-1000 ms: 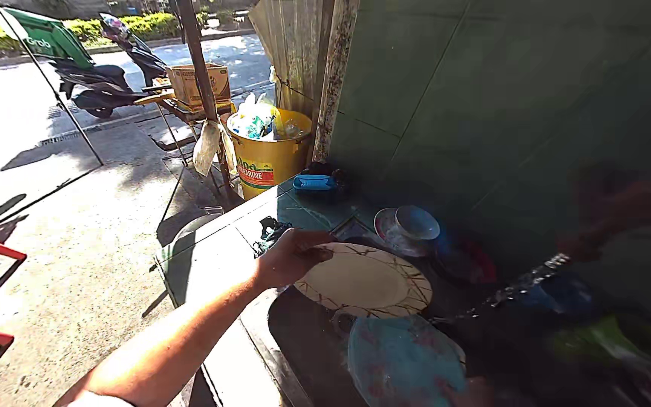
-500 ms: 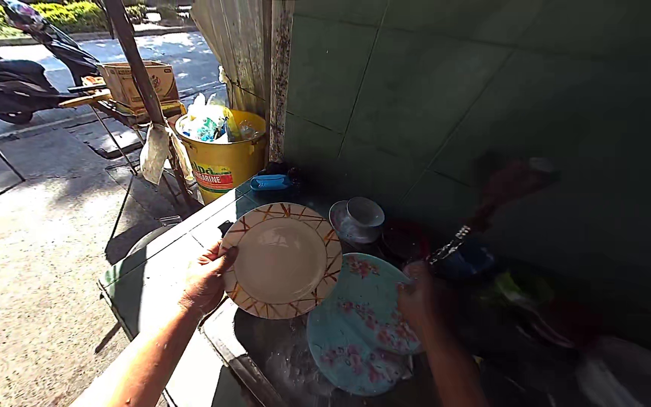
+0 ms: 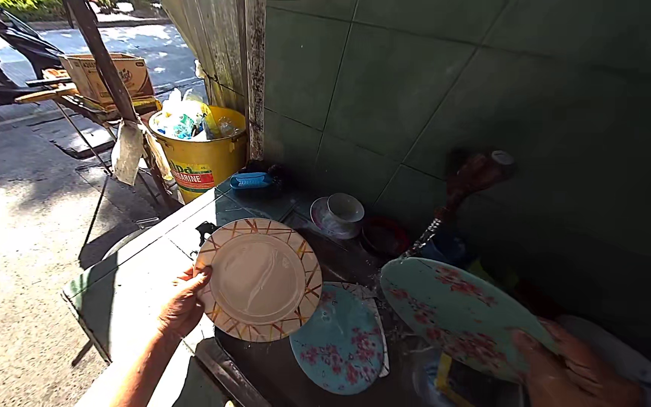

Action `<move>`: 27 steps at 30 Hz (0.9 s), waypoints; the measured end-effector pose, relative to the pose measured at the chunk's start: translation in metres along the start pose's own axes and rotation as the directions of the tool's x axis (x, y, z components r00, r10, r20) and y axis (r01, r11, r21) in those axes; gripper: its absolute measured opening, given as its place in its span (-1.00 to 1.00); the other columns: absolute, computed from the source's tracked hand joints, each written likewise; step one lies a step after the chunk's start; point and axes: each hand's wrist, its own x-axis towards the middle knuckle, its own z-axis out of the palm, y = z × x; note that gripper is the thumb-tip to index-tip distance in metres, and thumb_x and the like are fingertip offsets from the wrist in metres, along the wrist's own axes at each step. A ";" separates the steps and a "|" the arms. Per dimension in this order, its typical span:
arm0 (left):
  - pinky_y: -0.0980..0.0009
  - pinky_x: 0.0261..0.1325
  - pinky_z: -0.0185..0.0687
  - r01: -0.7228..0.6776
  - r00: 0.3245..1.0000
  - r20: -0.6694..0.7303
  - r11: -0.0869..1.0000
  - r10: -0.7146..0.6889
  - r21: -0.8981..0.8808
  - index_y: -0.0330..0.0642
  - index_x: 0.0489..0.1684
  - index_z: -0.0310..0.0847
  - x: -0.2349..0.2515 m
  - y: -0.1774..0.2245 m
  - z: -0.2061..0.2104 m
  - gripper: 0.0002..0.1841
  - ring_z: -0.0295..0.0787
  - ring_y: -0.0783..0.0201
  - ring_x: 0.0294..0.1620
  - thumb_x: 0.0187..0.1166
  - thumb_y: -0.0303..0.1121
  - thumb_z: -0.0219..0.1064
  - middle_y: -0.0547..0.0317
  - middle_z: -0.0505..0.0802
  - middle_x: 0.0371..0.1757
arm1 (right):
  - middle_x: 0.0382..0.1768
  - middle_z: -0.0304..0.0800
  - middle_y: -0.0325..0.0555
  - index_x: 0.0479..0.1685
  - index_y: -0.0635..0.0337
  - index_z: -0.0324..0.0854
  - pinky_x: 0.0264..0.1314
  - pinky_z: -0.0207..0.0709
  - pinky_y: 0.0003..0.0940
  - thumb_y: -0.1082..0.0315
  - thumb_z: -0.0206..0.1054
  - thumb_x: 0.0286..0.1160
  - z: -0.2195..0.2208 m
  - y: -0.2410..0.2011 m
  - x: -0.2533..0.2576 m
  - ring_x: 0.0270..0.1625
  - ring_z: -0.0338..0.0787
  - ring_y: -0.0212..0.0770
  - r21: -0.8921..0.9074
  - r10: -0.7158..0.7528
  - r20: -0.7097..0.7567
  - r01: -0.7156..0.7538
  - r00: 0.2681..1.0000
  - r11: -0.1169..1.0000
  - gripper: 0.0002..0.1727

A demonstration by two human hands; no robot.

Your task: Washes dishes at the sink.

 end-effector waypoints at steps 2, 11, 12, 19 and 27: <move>0.30 -0.14 0.89 0.013 1.000 -0.011 1.000 -0.013 -0.012 -0.25 -0.08 0.72 0.001 -0.005 0.007 -0.84 0.92 0.28 -0.27 0.61 -0.54 0.20 0.04 0.93 -0.25 | -0.09 0.85 -0.26 0.06 0.60 0.60 0.11 0.72 -0.67 0.69 0.24 0.39 0.011 0.009 -0.011 -0.03 0.79 -0.70 0.185 0.189 -0.078 -0.172 0.979 0.968 -0.73; 0.24 -0.09 0.90 0.156 0.986 -0.050 0.982 -0.162 -0.103 -0.20 0.14 0.49 -0.015 -0.003 0.052 -0.74 0.93 0.23 -0.17 0.82 -0.45 -0.14 0.04 0.91 -0.18 | 0.29 0.57 0.17 0.51 0.37 0.39 0.26 0.56 -0.17 0.42 0.09 0.80 0.114 0.017 -0.067 0.21 0.64 -0.15 0.344 0.912 0.150 -0.885 0.381 0.313 -0.61; 0.24 -0.08 0.90 0.175 0.982 -0.043 0.976 -0.182 -0.131 -0.20 0.11 0.51 -0.018 -0.004 0.054 -0.73 0.93 0.23 -0.16 0.81 -0.44 -0.15 0.04 0.91 -0.19 | 0.33 0.55 0.19 0.54 0.36 0.37 0.29 0.55 -0.11 0.42 0.09 0.80 0.122 0.016 -0.072 0.25 0.63 -0.10 0.350 0.921 0.190 -0.900 0.341 0.261 -0.59; 0.12 0.01 0.90 0.398 0.914 0.016 0.887 -0.406 -0.234 -0.24 0.22 0.53 -0.042 -0.026 0.072 -0.70 0.94 0.09 -0.06 0.89 -0.32 -0.10 -0.08 0.91 -0.08 | 0.51 0.48 0.20 0.64 0.26 0.34 0.43 0.48 0.00 0.37 0.07 0.82 0.146 0.006 -0.078 0.45 0.56 -0.01 0.331 0.905 0.336 -0.932 0.263 0.148 -0.54; 0.08 0.12 0.86 0.631 0.770 0.212 0.766 -0.601 -0.122 -0.24 0.28 0.52 -0.048 -0.058 0.081 -0.60 0.92 0.04 0.04 0.92 -0.19 -0.18 -0.11 0.91 0.00 | 0.25 0.59 0.13 0.55 0.38 0.37 0.20 0.60 -0.28 0.50 0.00 0.78 0.080 0.032 -0.084 0.14 0.68 -0.24 0.259 0.876 0.206 -0.888 0.436 0.381 -0.59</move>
